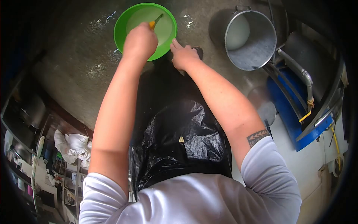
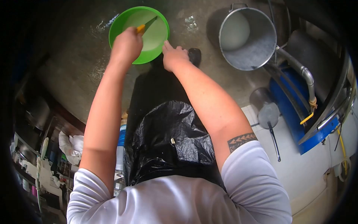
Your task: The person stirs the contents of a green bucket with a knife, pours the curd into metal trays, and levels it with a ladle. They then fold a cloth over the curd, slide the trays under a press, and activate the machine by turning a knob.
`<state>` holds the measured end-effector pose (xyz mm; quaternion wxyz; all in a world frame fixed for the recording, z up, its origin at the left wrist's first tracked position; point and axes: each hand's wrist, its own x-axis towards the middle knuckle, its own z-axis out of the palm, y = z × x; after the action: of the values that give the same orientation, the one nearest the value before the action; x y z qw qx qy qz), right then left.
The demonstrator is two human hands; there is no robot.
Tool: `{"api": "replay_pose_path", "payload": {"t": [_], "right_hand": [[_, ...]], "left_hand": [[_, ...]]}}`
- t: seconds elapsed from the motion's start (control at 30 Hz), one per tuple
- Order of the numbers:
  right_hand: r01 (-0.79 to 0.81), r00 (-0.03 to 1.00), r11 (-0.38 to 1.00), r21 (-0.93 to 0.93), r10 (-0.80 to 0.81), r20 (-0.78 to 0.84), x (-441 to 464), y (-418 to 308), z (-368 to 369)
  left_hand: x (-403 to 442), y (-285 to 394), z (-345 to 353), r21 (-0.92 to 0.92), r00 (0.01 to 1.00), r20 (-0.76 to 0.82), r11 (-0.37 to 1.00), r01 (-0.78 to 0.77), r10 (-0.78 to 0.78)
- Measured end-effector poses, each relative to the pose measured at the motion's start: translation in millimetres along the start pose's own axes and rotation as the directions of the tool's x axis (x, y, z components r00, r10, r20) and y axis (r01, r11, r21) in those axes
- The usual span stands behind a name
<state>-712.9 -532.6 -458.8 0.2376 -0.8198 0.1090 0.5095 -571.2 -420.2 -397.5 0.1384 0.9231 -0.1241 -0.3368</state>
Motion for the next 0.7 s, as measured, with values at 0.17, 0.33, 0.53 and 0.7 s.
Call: {"api": "replay_pose_path", "payload": {"t": [0.17, 0.33, 0.53, 0.7], "right_hand": [[-0.017, 0.999, 0.999, -0.037, 0.019, 0.03, 2.7, -0.7, -7.3], [-0.018, 0.998, 0.999, -0.037, 0.02, 0.054, 3.5, -1.0, -8.3], [-0.035, 0.998, 0.998, -0.048, 0.037, 0.043, 6.9, -3.3, -1.6], [-0.021, 0.999, 0.998, -0.057, 0.022, 0.028, 3.2, -2.8, -4.3]], "left_hand": [[-23.0, -43.4, 63.1, 0.054, 0.978, 0.157, 0.99, 0.133, -0.14], [-92.3, -39.8, -41.4, 0.064, 0.992, 0.08, 0.994, 0.09, -0.095], [-10.1, -58.1, -42.2, 0.121, 0.993, -0.108, 0.991, 0.058, -0.045], [14.8, -90.2, 30.1, 0.14, 0.968, 0.039, 0.961, 0.24, -0.247]]}}
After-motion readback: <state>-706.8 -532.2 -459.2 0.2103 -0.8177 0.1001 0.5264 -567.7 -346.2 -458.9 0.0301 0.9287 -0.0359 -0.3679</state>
